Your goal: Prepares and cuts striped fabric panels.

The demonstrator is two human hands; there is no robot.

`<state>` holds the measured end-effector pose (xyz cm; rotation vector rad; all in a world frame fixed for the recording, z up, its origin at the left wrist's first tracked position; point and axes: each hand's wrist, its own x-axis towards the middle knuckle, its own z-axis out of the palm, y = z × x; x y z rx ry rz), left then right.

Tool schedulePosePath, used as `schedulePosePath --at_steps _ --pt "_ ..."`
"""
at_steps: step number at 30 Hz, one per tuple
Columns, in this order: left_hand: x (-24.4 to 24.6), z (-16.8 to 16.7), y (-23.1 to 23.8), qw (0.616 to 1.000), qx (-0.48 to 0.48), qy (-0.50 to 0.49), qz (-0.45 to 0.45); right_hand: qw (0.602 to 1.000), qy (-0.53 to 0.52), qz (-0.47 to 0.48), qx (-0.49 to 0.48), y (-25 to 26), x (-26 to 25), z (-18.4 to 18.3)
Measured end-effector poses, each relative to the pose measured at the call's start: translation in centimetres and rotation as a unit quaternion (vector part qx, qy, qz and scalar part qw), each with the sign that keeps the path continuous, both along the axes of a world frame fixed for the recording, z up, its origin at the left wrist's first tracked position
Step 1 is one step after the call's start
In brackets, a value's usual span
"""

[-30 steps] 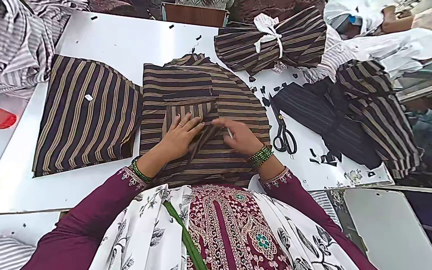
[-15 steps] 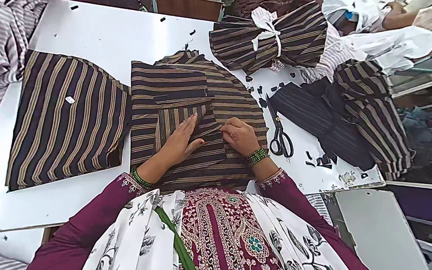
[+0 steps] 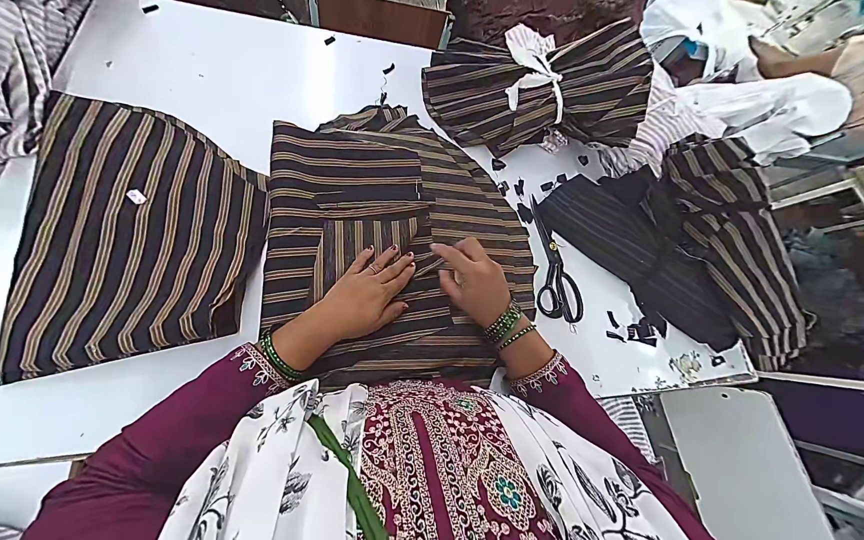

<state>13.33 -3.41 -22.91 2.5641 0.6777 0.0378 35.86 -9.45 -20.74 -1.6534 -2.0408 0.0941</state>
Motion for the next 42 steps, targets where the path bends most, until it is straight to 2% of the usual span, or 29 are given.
schedulePosePath --at_steps 2,5,8,10,13,16,20,24,27,32,35,38,40,42 --pt "-0.2 -0.7 -0.2 0.999 0.030 -0.041 0.017 1.000 -0.012 0.013 -0.020 0.3 -0.5 -0.2" --pt "-0.5 -0.7 -0.3 0.996 0.039 -0.053 0.052 0.998 -0.030 0.037 0.043 0.3 -0.4 -0.6" --pt "-0.6 -0.2 -0.4 0.998 0.032 0.018 0.041 0.998 -0.035 0.038 0.027 -0.7 -0.1 -1.2" --pt "-0.1 0.8 -0.1 0.997 0.011 0.071 0.014 1.000 0.000 0.011 0.000 -1.2 0.4 -1.4" --pt "1.0 1.8 0.4 0.995 -0.013 0.095 -0.027 0.996 0.074 -0.030 0.046 -1.7 1.4 -0.9" --pt "1.6 1.3 0.8 0.996 -0.027 0.072 -0.039 0.994 0.092 -0.009 0.051 -1.9 2.2 -0.2" --pt "1.1 -0.3 0.5 0.999 0.014 -0.029 0.000 0.999 0.039 -0.007 -0.031 -1.5 1.5 -0.8" --pt "0.5 -0.9 0.2 0.996 0.034 -0.083 0.025 0.999 0.026 0.005 0.023 -1.0 1.4 -1.5" --pt "-0.1 -0.9 -0.1 0.998 0.053 -0.046 0.010 0.998 -0.004 0.017 0.055 -1.1 1.8 -1.9" --pt "-0.1 1.1 -1.1 0.997 0.004 0.061 -0.053 1.000 -0.014 0.007 -0.005 -1.5 1.8 -1.6" --pt "1.0 2.1 -0.3 0.990 -0.016 0.099 -0.099 0.986 0.036 -0.066 -0.148 -1.7 1.6 0.3" --pt "2.4 2.5 1.8 0.991 -0.020 0.063 -0.113 0.937 0.156 -0.129 -0.285 -1.7 2.3 2.6" --pt "3.4 2.2 3.4 0.994 -0.045 -0.016 -0.098 0.920 0.238 -0.126 -0.283 -2.1 2.6 3.0" --pt "4.8 1.9 4.9 0.991 -0.082 -0.060 -0.083 0.904 0.328 -0.128 -0.241 -2.5 2.1 3.0"
